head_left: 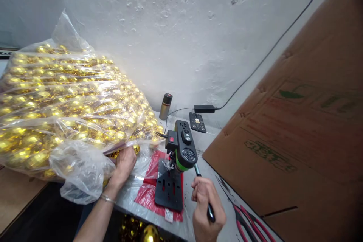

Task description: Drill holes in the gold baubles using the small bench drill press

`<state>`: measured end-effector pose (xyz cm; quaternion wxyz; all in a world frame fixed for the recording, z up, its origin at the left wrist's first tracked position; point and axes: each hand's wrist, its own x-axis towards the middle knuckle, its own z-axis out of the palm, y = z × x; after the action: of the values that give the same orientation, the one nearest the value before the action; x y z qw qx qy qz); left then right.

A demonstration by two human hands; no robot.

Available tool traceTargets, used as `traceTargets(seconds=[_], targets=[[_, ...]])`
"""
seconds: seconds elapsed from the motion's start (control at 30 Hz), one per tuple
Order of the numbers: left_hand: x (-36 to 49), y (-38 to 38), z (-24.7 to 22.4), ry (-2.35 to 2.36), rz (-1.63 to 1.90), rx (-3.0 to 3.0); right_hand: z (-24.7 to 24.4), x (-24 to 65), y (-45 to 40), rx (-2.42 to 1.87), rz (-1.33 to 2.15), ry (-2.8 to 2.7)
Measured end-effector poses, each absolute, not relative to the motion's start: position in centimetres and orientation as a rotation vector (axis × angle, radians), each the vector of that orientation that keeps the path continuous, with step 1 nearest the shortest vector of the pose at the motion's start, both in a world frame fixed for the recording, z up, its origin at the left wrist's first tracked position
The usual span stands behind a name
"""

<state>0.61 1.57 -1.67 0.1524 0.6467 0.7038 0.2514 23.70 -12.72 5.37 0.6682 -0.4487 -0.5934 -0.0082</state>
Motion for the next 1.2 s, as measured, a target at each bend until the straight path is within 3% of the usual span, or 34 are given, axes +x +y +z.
traceTargets(seconds=[0.27, 0.4, 0.6, 0.83, 1.2], targets=[[3.0, 3.7, -1.2, 1.873, 0.688, 1.759, 4.9, 23.6, -12.9, -1.034, -0.016, -1.326], [3.7, 1.4, -1.5, 1.729, 0.751, 1.701, 5.1, 23.5, -13.0, -1.043, 0.017, -1.327], [6.8, -4.6, -4.0, 1.148, 1.012, 1.394, 6.3, 23.3, -12.9, -1.039, 0.043, -1.285], [9.4, -7.1, -6.4, 1.317, 0.958, 1.819, 7.0, 23.7, -12.9, -1.055, 0.006, -1.358], [9.9, -6.2, -5.4, 1.365, 0.808, 2.079, 7.2, 23.5, -13.1, -1.029, -0.052, -1.398]])
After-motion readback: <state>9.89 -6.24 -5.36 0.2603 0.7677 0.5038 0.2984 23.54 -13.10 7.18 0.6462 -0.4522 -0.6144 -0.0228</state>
